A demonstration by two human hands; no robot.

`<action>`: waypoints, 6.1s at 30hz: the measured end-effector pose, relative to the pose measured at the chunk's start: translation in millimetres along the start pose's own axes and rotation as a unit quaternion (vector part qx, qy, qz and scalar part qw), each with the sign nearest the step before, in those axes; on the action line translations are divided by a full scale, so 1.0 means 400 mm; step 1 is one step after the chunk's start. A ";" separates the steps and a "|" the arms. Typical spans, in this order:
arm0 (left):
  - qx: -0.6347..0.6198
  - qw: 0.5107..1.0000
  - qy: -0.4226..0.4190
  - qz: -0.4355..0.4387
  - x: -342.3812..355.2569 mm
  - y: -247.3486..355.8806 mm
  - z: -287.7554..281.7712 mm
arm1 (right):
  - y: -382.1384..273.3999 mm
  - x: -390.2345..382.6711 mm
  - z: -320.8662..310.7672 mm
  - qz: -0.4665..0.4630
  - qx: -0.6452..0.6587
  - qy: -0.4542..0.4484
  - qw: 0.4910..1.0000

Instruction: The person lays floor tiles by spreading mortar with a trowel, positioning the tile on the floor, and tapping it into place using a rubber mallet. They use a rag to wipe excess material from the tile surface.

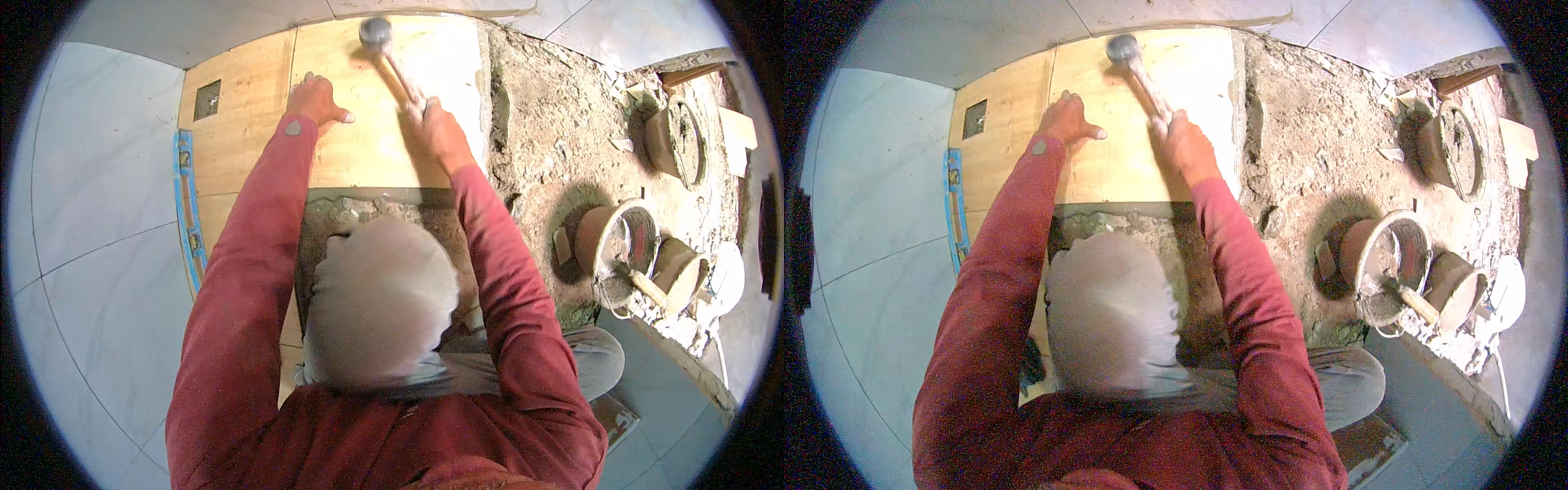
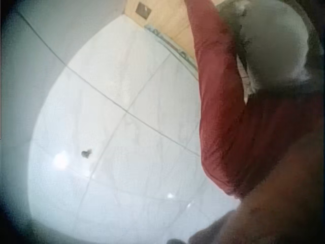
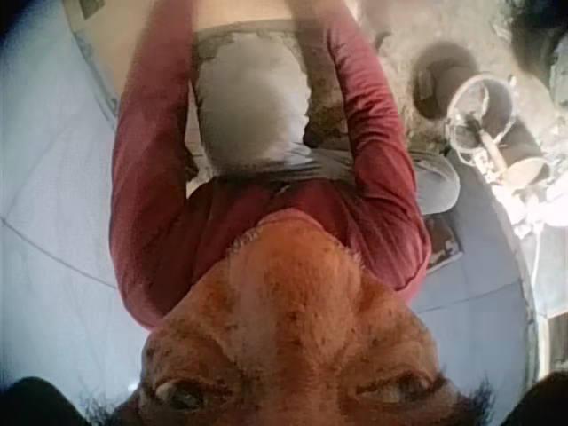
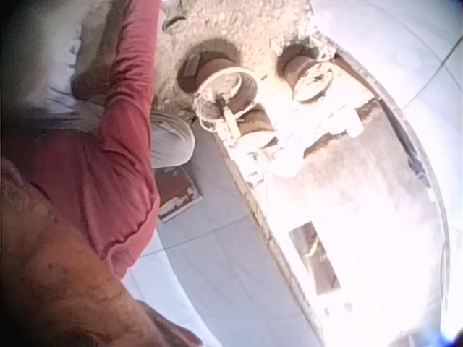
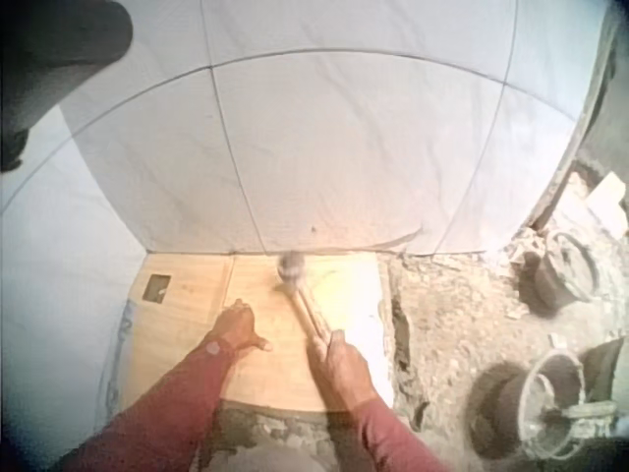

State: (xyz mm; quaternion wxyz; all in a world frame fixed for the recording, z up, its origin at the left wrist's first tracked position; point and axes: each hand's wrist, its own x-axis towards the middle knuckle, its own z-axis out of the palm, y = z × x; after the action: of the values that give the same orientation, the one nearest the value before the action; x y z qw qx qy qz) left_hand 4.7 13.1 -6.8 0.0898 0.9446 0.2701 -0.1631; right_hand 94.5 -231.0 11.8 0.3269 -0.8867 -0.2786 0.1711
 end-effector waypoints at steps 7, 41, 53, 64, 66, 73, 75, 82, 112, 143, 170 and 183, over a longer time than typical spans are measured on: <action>-0.010 0.988 0.153 0.019 -0.088 -0.066 0.091 | -0.018 -0.101 -0.159 0.055 0.121 -0.104 0.986; -0.165 0.948 0.271 0.018 -0.500 0.112 0.345 | -0.127 -0.276 0.039 -0.024 -0.028 -0.137 0.990; -0.092 0.972 0.197 0.087 -0.151 0.028 0.153 | -0.058 -0.306 -0.045 0.052 0.294 0.077 0.951; -0.041 0.986 0.130 0.092 -0.129 0.059 0.147 | -0.123 -0.140 -0.067 -0.025 0.146 0.041 0.988; -0.062 0.978 0.180 0.080 -0.119 0.039 0.162 | -0.111 -0.119 -0.007 -0.072 0.159 0.061 0.983; -0.087 0.986 0.102 0.102 -0.115 0.062 0.100 | -0.115 -0.037 0.003 -0.044 0.021 -0.042 0.998; -0.088 0.988 0.086 0.097 -0.115 0.041 0.112 | -0.169 -0.103 -0.047 -0.071 0.069 -0.012 0.995; -0.128 0.984 0.079 0.091 -0.136 0.054 0.114 | 0.046 -0.263 -0.188 0.034 0.070 -0.134 0.988; -0.031 0.983 0.179 0.017 -0.193 -0.122 0.245 | 0.748 -0.746 -0.921 0.201 -0.548 -0.032 0.811; -0.043 0.960 0.274 -0.021 -0.110 -0.234 0.240 | 0.372 -1.012 -0.883 0.220 -0.516 -0.022 0.827; -0.100 0.950 0.289 0.069 -0.051 -0.005 0.166 | -0.171 0.162 -0.089 -0.226 -0.231 -0.064 0.944; -0.102 0.950 0.291 0.053 -0.046 -0.003 0.188 | -0.221 0.519 -0.083 -0.246 -0.412 -0.077 0.874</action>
State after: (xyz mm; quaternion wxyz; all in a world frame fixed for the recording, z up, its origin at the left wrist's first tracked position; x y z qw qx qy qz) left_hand -30.1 -14.0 -70.2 0.1116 0.9498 0.2497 0.1519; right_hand 240.1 -65.3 70.5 -0.0588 -0.8280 -0.5572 0.0231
